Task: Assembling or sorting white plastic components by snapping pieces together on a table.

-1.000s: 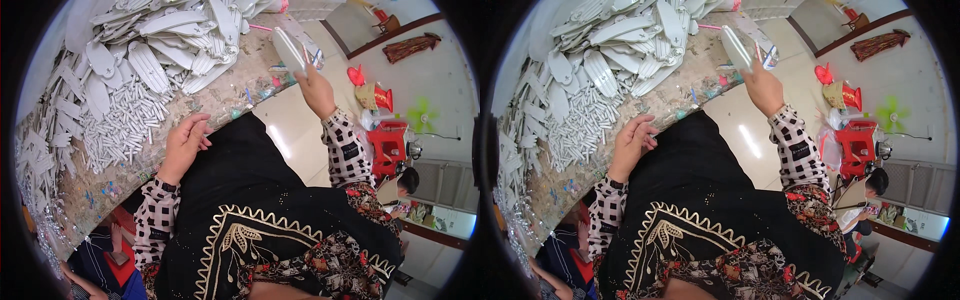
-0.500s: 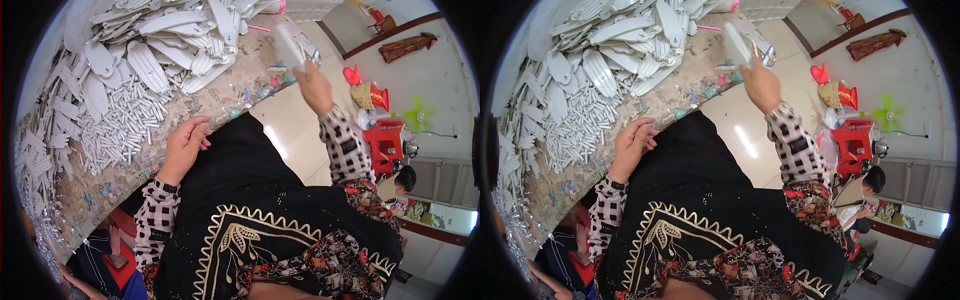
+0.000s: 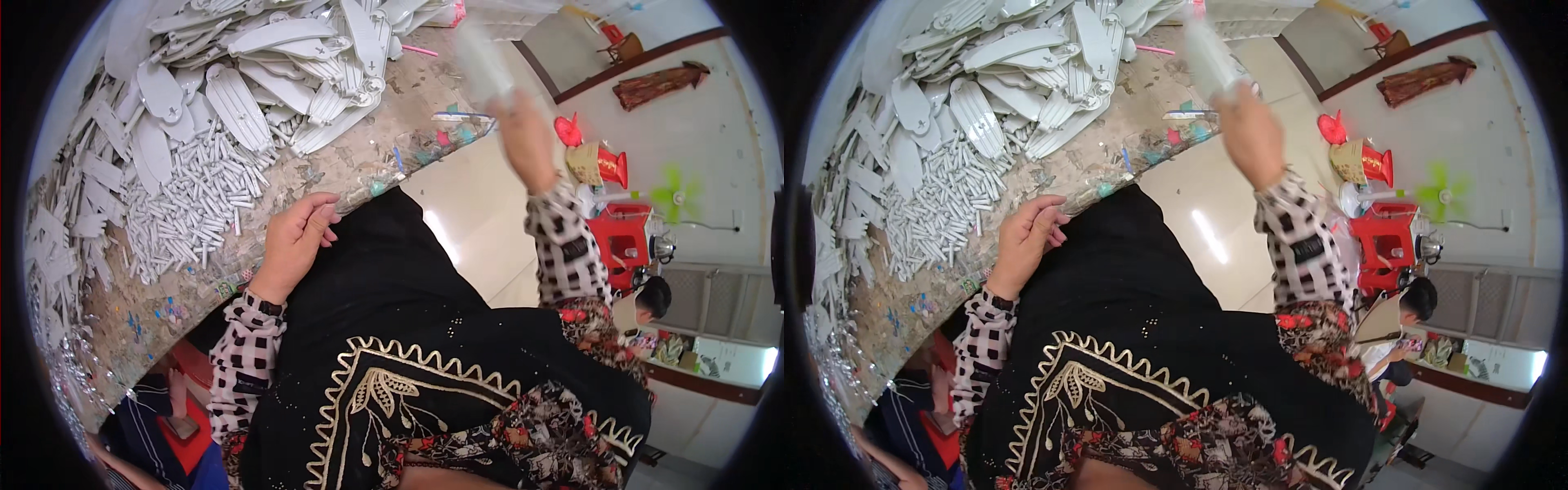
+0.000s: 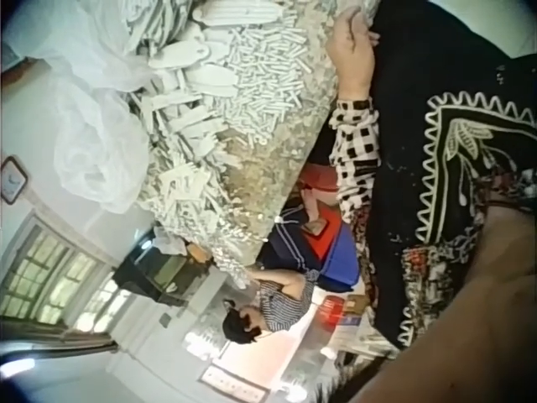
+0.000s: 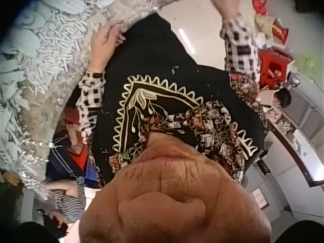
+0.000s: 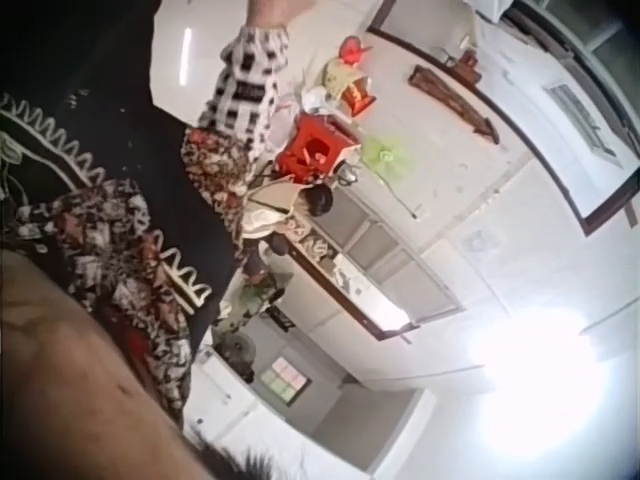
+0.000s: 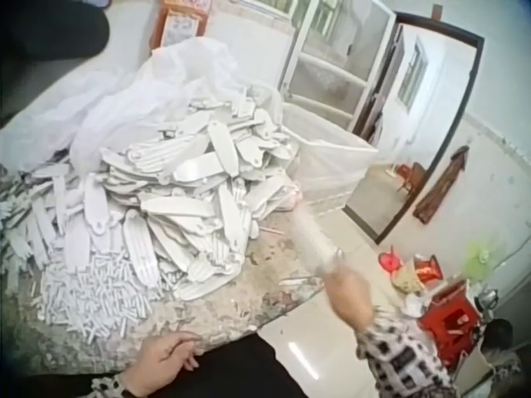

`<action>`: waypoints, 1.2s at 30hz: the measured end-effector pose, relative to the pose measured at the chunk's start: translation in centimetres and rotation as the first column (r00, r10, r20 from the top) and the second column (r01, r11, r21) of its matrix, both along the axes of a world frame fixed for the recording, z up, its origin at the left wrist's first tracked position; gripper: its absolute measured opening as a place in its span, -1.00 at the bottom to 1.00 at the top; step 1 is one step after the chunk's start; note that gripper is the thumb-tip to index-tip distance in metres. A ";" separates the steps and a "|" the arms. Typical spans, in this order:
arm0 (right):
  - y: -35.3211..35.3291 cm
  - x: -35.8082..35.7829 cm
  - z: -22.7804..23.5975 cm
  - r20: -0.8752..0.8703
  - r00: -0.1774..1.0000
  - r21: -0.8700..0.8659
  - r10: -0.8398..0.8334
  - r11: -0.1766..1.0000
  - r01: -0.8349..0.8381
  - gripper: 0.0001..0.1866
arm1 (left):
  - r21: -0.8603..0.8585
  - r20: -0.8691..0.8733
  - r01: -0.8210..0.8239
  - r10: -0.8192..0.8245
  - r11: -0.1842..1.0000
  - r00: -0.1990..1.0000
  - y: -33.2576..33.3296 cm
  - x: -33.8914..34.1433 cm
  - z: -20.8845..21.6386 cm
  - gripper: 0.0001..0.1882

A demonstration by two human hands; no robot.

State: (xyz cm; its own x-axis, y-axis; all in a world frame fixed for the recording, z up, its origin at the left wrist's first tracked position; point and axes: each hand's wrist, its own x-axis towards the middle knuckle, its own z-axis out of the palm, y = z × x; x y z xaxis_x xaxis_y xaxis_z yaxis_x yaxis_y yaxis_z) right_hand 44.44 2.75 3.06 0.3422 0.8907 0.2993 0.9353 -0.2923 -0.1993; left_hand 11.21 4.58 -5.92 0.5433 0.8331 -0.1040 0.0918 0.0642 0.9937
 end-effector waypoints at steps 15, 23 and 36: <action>-3.2 -4.4 2.1 -0.890 0.305 0.263 0.338 0.929 -0.260 -0.65 | 0.021 0.025 0.006 -0.006 1.000 1.000 -0.6 -0.4 -0.1 -0.71; -4.8 -5.1 -0.2 -0.846 -0.518 0.429 0.129 0.742 -0.516 -0.53 | 0.075 0.005 0.008 -0.008 0.997 1.000 -0.8 -0.4 0.7 -0.71; -4.6 -5.3 1.1 -0.881 -0.472 0.313 -0.035 0.704 -0.637 -0.47 | 0.089 -0.014 0.023 -0.022 0.996 1.000 -0.5 -0.2 1.0 -0.73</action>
State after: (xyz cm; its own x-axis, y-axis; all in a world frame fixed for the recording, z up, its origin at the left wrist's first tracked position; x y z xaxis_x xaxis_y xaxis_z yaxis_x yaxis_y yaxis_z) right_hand 39.12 -1.88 4.20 -0.5465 0.8275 -0.1286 -0.3766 -0.3800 -0.8449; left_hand 10.99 4.09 -4.91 0.5611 0.8269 -0.0369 0.1056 -0.0273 0.9940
